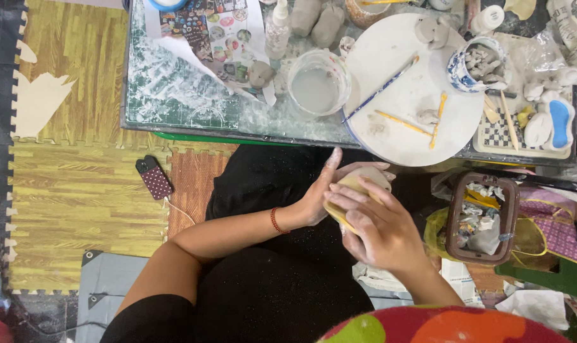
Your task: The person smooths the interior of a small clay pot using a yellow sponge and a paintbrush. They then handle a small clay figurine and a blue and black clay object, applying black paint to the figurine with a brush.
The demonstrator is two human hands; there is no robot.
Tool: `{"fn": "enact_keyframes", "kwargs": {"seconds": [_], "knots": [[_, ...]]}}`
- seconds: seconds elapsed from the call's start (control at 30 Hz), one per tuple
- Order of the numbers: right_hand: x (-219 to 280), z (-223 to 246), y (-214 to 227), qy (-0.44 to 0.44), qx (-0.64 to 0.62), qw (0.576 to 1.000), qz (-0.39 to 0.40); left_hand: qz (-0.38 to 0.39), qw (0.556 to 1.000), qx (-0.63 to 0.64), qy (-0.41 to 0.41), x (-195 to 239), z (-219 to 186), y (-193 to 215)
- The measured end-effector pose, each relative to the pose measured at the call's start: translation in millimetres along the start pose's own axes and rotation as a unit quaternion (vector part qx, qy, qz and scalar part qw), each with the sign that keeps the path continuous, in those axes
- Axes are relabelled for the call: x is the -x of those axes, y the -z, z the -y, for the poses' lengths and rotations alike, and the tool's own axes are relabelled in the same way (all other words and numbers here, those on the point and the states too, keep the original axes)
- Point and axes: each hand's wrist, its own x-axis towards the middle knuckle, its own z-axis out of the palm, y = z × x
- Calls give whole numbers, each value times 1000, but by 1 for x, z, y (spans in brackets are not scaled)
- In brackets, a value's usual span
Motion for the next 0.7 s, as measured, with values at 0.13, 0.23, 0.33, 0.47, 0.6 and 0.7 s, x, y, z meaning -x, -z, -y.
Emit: {"fn": "enact_keyframes", "kwargs": {"seconds": [0.13, 0.23, 0.33, 0.47, 0.6, 0.7], "knots": [[9, -20, 2, 83, 72, 994, -19, 43, 996, -74, -28, -3, -4, -4], [15, -24, 0, 111, 90, 988, -64, 71, 990, -116, -41, 1, 3, 0], [21, -30, 0, 116, 98, 984, -95, 48, 993, -105, -21, -1, 29, 12], [26, -38, 6, 50, 30, 990, -126, 27, 995, -101, 11, -5, 53, 28], [31, -49, 12, 16, -80, 987, -136, 27, 992, -125, 19, -6, 53, 26], [40, -50, 22, -55, -173, 974, -137, 12, 996, -46, 81, -5, 43, 15]]}}
